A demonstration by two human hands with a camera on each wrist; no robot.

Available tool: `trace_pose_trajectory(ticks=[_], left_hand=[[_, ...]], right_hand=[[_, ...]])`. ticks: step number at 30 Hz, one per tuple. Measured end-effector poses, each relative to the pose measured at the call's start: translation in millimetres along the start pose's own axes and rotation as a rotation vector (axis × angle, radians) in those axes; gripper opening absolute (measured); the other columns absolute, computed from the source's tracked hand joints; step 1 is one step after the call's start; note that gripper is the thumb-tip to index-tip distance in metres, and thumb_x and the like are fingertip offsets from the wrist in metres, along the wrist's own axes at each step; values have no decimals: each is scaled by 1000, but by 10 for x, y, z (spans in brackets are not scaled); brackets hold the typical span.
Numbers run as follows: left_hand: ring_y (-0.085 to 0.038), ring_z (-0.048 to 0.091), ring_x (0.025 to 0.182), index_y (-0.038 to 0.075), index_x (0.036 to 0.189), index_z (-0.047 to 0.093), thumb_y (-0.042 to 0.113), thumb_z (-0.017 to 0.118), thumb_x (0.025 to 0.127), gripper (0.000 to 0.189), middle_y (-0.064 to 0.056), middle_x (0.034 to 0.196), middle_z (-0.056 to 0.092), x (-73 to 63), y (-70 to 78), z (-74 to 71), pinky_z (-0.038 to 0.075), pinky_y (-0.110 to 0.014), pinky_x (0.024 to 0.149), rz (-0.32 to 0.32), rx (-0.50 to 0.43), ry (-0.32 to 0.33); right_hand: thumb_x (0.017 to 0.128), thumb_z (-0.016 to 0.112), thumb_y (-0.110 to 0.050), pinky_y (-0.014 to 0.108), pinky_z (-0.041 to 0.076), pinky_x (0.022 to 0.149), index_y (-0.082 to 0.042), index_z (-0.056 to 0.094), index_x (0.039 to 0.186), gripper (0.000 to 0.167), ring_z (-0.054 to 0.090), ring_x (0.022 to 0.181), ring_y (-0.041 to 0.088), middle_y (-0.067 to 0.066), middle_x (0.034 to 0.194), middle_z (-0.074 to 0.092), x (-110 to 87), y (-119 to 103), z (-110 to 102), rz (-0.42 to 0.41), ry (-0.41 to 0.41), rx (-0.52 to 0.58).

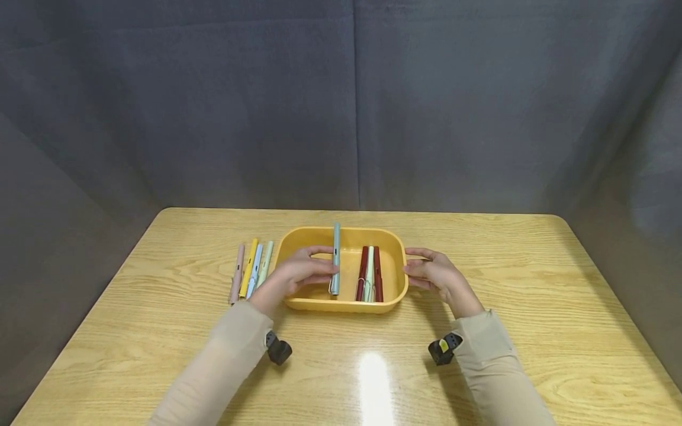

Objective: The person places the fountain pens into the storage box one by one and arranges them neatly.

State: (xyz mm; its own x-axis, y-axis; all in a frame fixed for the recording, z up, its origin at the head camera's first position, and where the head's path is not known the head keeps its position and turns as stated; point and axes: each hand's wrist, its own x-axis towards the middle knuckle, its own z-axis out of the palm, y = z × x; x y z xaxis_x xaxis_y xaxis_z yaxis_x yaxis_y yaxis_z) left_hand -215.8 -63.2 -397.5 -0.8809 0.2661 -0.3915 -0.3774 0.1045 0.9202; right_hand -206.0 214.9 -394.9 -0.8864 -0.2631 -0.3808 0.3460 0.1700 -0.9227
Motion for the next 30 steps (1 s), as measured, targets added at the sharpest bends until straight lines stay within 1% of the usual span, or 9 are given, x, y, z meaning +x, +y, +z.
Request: trace_pose_trajectory(ticks=[2,8,13,16,21,27,30], left_hand=[[-17,69,89,2,136,48,-3,64,86,53,-21,112,66,12,-7,13,58,-36,91,1,15,2],[-20,69,94,2,135,48,-1,66,86,52,-23,123,62,38,-13,53,59,-35,89,-7,44,-13],[-25,68,100,2,135,48,1,67,86,52,-23,125,61,65,-29,81,59,-36,89,-4,82,-22],[-27,68,101,2,134,48,2,68,85,53,-23,125,61,75,-41,97,59,-37,88,-6,109,-24],[-25,69,96,-1,133,48,2,69,84,54,-23,123,61,92,-60,137,60,-38,86,-8,147,-29],[-19,68,82,-3,131,49,1,70,83,52,-23,119,62,123,-89,197,61,-35,80,-4,196,-41],[-17,67,77,-4,129,49,-2,70,83,50,-22,115,63,143,-113,221,62,-32,77,-3,203,-42]], right_hand=[[94,54,-3,14,57,75,6,21,148,64,63,80,-1,-11,92,60,3,1,0,0,0,1],[94,54,-2,13,57,74,6,22,148,63,63,79,0,-10,91,60,5,5,0,0,1,11],[94,54,-1,13,57,73,7,21,147,63,63,79,0,-10,90,61,3,9,-2,-3,2,22],[94,54,-1,13,57,73,7,21,147,63,63,79,0,-11,89,61,5,14,-4,-5,2,23],[94,54,-2,13,57,73,6,22,147,63,63,79,-1,-11,90,61,11,17,-5,-6,4,15],[94,55,-3,14,57,75,6,22,148,64,63,81,0,-10,93,60,12,25,-11,-10,1,1],[94,56,-4,14,57,75,5,22,148,64,63,81,-1,-10,93,60,11,26,-11,-9,1,-1]])
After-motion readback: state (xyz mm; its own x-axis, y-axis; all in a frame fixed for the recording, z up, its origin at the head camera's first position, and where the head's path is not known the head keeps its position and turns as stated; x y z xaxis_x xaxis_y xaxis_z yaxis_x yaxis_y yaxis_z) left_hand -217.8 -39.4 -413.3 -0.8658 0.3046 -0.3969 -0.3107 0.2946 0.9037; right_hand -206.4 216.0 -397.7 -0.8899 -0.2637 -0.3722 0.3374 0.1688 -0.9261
